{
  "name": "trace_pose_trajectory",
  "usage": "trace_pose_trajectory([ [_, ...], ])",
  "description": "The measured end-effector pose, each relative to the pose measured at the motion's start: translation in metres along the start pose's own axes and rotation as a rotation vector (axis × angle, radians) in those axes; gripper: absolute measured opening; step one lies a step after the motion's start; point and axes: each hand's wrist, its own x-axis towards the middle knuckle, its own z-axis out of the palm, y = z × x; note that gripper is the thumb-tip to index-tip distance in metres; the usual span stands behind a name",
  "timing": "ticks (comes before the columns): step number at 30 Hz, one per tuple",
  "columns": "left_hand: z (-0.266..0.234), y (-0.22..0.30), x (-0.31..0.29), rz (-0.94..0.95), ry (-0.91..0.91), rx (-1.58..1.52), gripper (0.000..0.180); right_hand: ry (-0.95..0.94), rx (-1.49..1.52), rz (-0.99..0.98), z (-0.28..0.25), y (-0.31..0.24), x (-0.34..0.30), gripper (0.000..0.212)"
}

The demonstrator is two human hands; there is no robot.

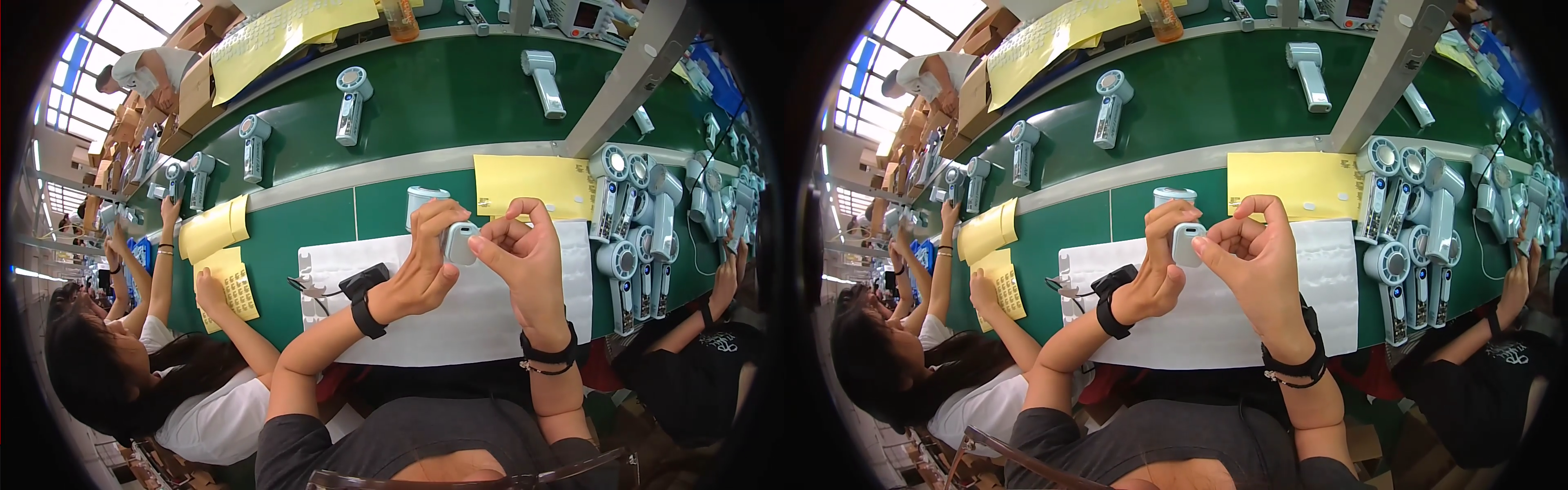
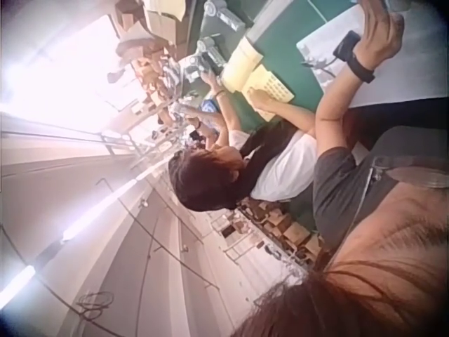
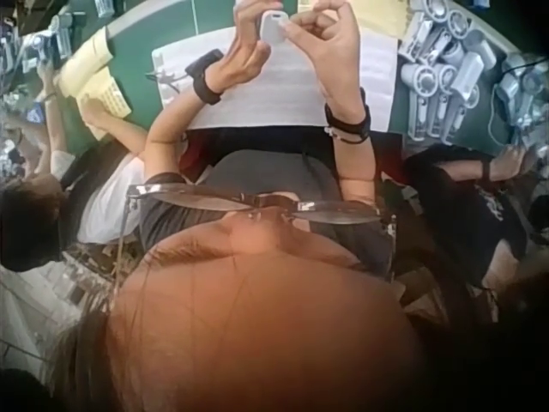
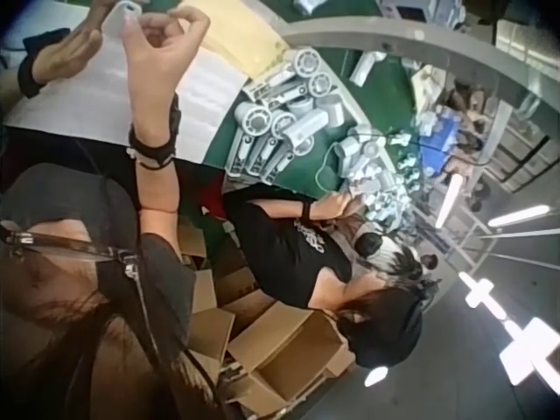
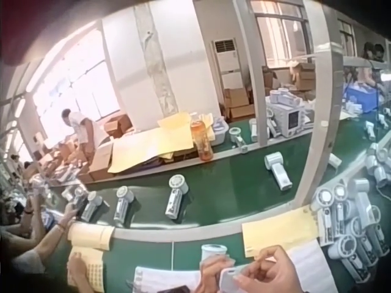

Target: The person picks up a handheld fan, peels a sticker from a sheet, and presses it onto the base of the fan. After applying the sticker, the person places the fan back onto the conveyor belt and repeats the process.

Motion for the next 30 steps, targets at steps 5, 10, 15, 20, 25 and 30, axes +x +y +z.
trace_pose_trajectory([
  [5,-0.002,0.000,0.000,0.003,-0.004,0.004,0.058,-0.008,0.012,0.011,-0.001,0.001,0.000,0.043],
  [10,-0.002,0.000,0.001,0.016,-0.037,0.073,0.057,-0.004,-0.036,-0.021,0.001,-0.001,-0.001,0.042],
  [15,-0.003,0.001,0.001,0.015,-0.039,0.081,0.055,0.037,-0.100,-0.082,0.005,0.002,-0.001,0.043],
  [20,-0.004,0.001,0.000,0.019,-0.059,0.102,0.051,0.064,-0.204,-0.142,0.007,0.003,-0.003,0.043],
  [25,-0.005,0.003,0.001,0.011,-0.058,0.088,0.049,0.103,-0.317,-0.185,0.011,0.001,-0.004,0.045],
  [30,-0.006,0.002,0.000,0.023,-0.042,0.079,0.048,0.105,-0.502,-0.201,0.006,-0.002,-0.003,0.041],
])
